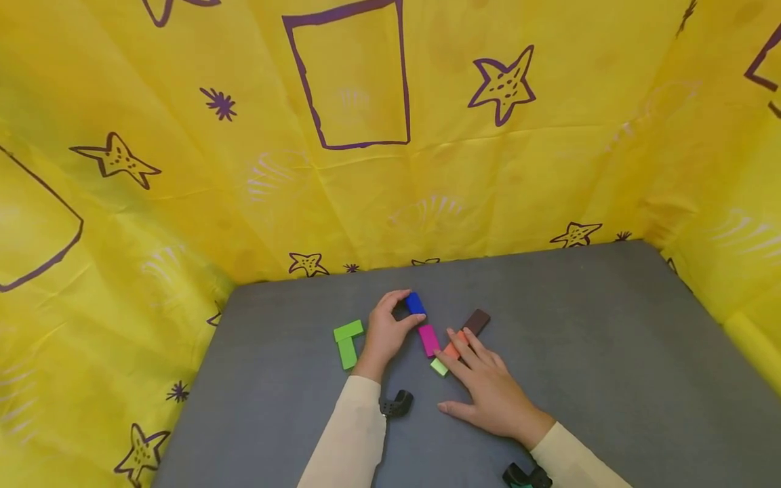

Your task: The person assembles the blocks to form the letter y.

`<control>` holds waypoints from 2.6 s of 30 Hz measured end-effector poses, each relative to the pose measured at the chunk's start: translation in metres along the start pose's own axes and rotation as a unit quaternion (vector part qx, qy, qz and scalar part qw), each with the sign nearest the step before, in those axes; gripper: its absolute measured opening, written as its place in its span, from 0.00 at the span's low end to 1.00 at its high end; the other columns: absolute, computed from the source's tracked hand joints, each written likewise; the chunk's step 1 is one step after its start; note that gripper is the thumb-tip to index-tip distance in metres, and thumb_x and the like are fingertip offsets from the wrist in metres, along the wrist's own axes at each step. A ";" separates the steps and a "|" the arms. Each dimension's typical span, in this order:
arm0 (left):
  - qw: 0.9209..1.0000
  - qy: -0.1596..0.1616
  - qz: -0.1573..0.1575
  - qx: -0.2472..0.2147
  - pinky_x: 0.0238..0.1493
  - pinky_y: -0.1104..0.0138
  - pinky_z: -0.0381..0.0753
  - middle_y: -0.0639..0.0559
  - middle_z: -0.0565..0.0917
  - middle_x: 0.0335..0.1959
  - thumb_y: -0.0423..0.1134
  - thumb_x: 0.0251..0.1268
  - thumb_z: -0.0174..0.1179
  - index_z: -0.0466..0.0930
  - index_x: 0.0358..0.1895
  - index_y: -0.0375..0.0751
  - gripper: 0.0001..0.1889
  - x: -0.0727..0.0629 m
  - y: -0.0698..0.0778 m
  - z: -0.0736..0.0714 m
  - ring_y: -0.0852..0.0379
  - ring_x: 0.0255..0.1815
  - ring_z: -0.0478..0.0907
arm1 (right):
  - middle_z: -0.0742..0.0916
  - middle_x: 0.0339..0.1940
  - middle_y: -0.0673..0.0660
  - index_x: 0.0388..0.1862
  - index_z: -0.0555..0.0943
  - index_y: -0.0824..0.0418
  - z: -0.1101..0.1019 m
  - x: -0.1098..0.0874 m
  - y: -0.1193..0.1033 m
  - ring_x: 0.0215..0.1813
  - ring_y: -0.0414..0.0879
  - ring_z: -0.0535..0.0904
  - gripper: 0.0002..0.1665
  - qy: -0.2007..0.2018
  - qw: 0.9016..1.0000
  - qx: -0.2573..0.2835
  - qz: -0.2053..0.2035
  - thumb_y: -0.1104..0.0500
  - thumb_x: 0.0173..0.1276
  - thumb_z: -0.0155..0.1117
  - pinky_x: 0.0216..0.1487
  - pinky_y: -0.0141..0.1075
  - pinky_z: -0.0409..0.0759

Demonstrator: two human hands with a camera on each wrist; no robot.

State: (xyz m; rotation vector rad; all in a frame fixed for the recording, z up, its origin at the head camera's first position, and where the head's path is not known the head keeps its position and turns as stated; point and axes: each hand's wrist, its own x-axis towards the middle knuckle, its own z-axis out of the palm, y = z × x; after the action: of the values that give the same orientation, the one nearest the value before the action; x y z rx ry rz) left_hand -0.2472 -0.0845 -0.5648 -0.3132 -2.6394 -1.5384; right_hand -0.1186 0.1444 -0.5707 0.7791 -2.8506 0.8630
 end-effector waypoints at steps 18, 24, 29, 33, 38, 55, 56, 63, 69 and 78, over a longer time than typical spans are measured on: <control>0.998 0.004 0.009 -0.061 0.71 0.50 0.74 0.52 0.85 0.66 0.31 0.78 0.69 0.81 0.73 0.40 0.24 0.002 -0.002 -0.002 0.50 0.68 0.79 | 0.58 0.91 0.59 0.85 0.72 0.50 -0.001 0.002 0.000 0.89 0.62 0.43 0.51 -0.003 1.000 -0.003 0.002 0.31 0.71 0.75 0.71 0.74 0.63; 0.999 -0.011 0.009 -0.045 0.72 0.50 0.73 0.53 0.85 0.65 0.29 0.73 0.72 0.81 0.73 0.42 0.27 0.001 -0.003 0.000 0.50 0.68 0.78 | 0.58 0.91 0.59 0.85 0.72 0.51 -0.001 0.001 0.000 0.89 0.63 0.43 0.51 -0.009 1.000 -0.007 0.009 0.31 0.71 0.74 0.71 0.74 0.62; 0.999 -0.024 0.006 -0.036 0.73 0.51 0.72 0.55 0.85 0.64 0.30 0.74 0.72 0.82 0.73 0.44 0.26 0.000 -0.003 0.000 0.51 0.68 0.78 | 0.59 0.90 0.59 0.85 0.73 0.51 -0.001 0.001 0.000 0.89 0.63 0.45 0.51 -0.006 1.000 -0.006 0.008 0.31 0.70 0.75 0.71 0.75 0.62; 0.999 -0.033 0.009 -0.034 0.74 0.51 0.71 0.56 0.86 0.64 0.31 0.73 0.73 0.82 0.73 0.44 0.27 0.000 -0.003 0.000 0.51 0.69 0.78 | 0.59 0.91 0.58 0.85 0.72 0.50 0.000 0.001 0.000 0.89 0.61 0.43 0.52 -0.010 1.000 -0.006 0.013 0.29 0.70 0.75 0.72 0.74 0.61; 0.999 -0.037 0.014 -0.033 0.74 0.50 0.71 0.55 0.86 0.64 0.31 0.73 0.73 0.82 0.73 0.44 0.27 -0.001 -0.004 0.000 0.51 0.68 0.79 | 0.59 0.90 0.59 0.85 0.72 0.51 0.000 0.001 0.000 0.89 0.62 0.44 0.52 -0.009 1.000 -0.007 0.010 0.29 0.70 0.74 0.72 0.74 0.62; 0.998 -0.020 0.010 -0.054 0.74 0.49 0.71 0.56 0.86 0.64 0.37 0.77 0.72 0.83 0.72 0.45 0.24 -0.003 -0.001 0.000 0.52 0.68 0.79 | 0.56 0.91 0.57 0.85 0.72 0.50 0.001 0.001 0.001 0.90 0.60 0.40 0.53 -0.019 1.000 -0.003 0.019 0.29 0.69 0.75 0.74 0.72 0.60; 0.998 -0.015 0.008 -0.065 0.73 0.49 0.71 0.56 0.86 0.64 0.40 0.78 0.70 0.83 0.72 0.45 0.23 -0.004 -0.001 0.000 0.52 0.67 0.80 | 0.57 0.91 0.57 0.85 0.72 0.50 0.001 0.001 0.001 0.90 0.60 0.40 0.53 -0.018 1.000 -0.001 0.018 0.29 0.69 0.75 0.74 0.72 0.60; 0.979 0.031 0.020 -0.200 0.72 0.48 0.74 0.47 0.86 0.64 0.48 0.90 0.54 0.82 0.71 0.37 0.22 -0.006 0.000 -0.006 0.46 0.67 0.81 | 0.59 0.90 0.59 0.84 0.73 0.51 0.001 0.001 0.000 0.89 0.62 0.43 0.52 -0.009 1.000 -0.001 0.010 0.30 0.69 0.76 0.73 0.72 0.62; 0.963 0.051 0.050 -0.259 0.68 0.37 0.74 0.39 0.84 0.67 0.53 0.94 0.38 0.75 0.75 0.31 0.30 -0.008 0.005 -0.016 0.36 0.67 0.81 | 0.59 0.90 0.59 0.85 0.73 0.51 0.001 0.000 0.000 0.89 0.63 0.45 0.52 0.002 1.000 -0.005 0.003 0.30 0.69 0.75 0.72 0.73 0.63; 0.933 0.051 0.078 -0.347 0.62 0.36 0.76 0.31 0.79 0.70 0.64 0.90 0.34 0.67 0.77 0.25 0.42 -0.011 0.012 -0.032 0.20 0.69 0.72 | 0.59 0.90 0.59 0.85 0.72 0.51 0.000 -0.001 -0.001 0.89 0.63 0.45 0.51 0.002 1.000 -0.004 -0.001 0.32 0.70 0.75 0.72 0.71 0.63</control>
State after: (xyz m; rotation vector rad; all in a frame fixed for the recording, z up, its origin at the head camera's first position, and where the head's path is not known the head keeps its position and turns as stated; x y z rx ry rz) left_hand -0.2352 -0.1083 -0.5401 -0.4466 -1.8485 -2.2957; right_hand -0.1175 0.1438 -0.5705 0.7768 -2.8480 0.8507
